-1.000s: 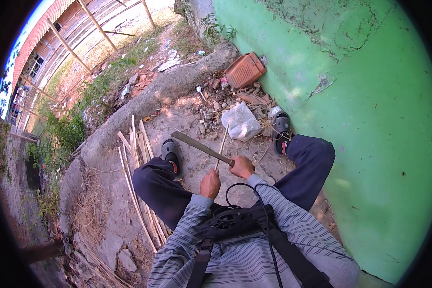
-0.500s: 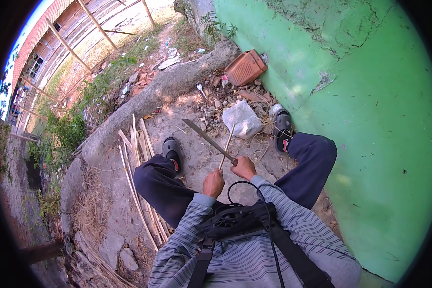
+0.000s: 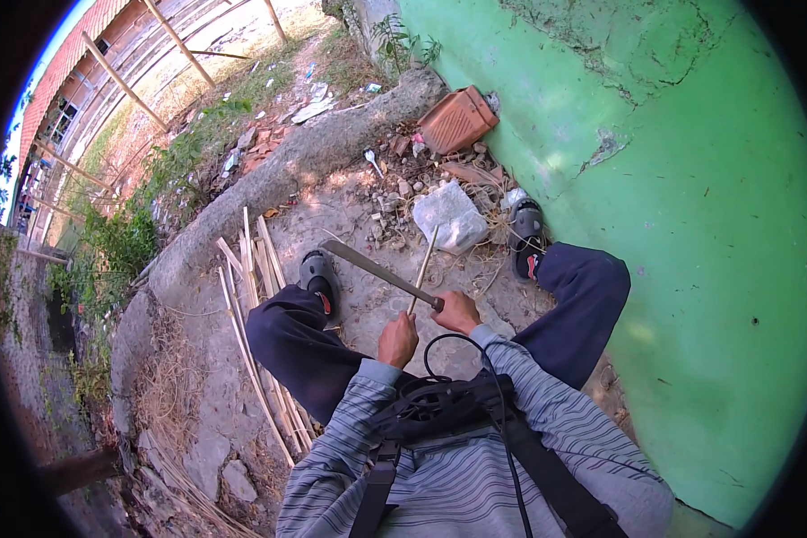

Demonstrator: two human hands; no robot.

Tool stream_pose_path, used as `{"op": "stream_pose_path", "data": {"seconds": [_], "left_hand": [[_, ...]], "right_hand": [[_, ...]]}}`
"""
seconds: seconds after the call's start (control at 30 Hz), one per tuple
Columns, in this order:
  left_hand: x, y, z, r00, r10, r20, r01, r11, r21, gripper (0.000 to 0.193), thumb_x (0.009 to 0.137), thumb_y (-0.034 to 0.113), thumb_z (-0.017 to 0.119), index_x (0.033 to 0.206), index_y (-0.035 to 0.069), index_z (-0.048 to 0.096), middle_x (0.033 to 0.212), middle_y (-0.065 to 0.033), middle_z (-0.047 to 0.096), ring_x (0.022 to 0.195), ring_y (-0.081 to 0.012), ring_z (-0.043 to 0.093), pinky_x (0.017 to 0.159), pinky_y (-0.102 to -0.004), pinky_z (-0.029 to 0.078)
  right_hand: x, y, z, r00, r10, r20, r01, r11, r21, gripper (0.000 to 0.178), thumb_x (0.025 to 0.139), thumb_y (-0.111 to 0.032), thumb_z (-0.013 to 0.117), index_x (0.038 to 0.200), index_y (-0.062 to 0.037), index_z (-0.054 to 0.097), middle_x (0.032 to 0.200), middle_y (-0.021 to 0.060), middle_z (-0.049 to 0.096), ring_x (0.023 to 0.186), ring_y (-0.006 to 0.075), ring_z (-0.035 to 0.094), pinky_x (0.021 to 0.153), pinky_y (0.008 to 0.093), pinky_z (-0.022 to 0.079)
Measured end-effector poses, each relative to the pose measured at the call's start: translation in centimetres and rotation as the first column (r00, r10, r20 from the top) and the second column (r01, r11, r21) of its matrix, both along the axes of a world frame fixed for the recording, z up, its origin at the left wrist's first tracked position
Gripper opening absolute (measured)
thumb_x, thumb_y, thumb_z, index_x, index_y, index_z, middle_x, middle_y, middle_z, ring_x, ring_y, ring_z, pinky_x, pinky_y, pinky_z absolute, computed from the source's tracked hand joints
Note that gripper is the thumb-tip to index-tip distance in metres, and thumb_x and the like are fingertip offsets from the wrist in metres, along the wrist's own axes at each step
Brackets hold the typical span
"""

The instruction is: The person scrapes a bamboo stick with a machete, splits the piece lengthwise using the machete, and scrapes the surface of the split bamboo strip.

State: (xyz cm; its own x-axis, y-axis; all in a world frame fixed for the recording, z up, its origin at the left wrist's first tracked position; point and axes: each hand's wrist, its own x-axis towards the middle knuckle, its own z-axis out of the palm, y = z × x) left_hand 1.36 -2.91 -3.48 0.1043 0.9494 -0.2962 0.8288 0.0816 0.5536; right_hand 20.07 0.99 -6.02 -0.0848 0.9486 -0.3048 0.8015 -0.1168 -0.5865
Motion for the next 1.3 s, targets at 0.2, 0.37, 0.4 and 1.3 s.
{"op": "stream_pose_path", "data": {"seconds": [0.2,0.37,0.4,1.3], "left_hand": [[0.1,-1.0,-0.1,0.994,-0.094,0.053,0.095,0.995,-0.013,0.034,0.106,0.029,0.048,0.099,-0.003,0.058,0.076,-0.0328,0.066,0.074,-0.0544,0.065,0.068,-0.0644,0.051],[0.2,-0.6,-0.1,0.999,-0.031,0.035,0.031,0.999,0.022,0.035,0.106,0.028,0.048,0.097,-0.003,0.058,0.074,-0.0326,0.065,0.072,-0.0546,0.065,0.066,-0.0642,0.050],[-0.1,-0.6,-0.1,1.000,-0.009,0.025,0.008,0.999,0.037,0.035,0.106,0.028,0.048,0.096,-0.003,0.058,0.073,-0.0325,0.065,0.072,-0.0546,0.065,0.065,-0.0641,0.050],[-2.7,-4.8,4.4,0.996,-0.094,0.009,0.094,0.995,0.013,0.034,0.107,0.031,0.046,0.095,0.001,0.056,0.070,-0.0296,0.064,0.067,-0.0520,0.063,0.061,-0.0637,0.048]], "right_hand": [[3.2,3.2,-0.8,0.972,-0.236,-0.016,0.232,0.964,-0.127,0.028,0.073,-0.029,0.077,0.089,-0.0063,0.074,0.090,0.0204,0.074,0.089,0.0409,0.071,0.081,0.0490,0.057],[1.4,1.3,-0.4,0.999,-0.048,0.016,0.049,0.998,-0.042,0.027,0.073,-0.030,0.076,0.088,-0.0080,0.075,0.090,0.0202,0.074,0.090,0.0413,0.071,0.082,0.0498,0.057],[1.1,1.3,-0.1,0.999,-0.039,0.015,0.039,0.998,-0.043,0.027,0.073,-0.030,0.076,0.088,-0.0080,0.075,0.090,0.0202,0.074,0.090,0.0413,0.071,0.082,0.0498,0.057],[4.0,3.4,-2.2,0.973,-0.229,-0.039,0.228,0.973,-0.031,0.027,0.074,-0.030,0.073,0.085,-0.0050,0.072,0.085,0.0187,0.073,0.084,0.0394,0.071,0.078,0.0479,0.055]]}}
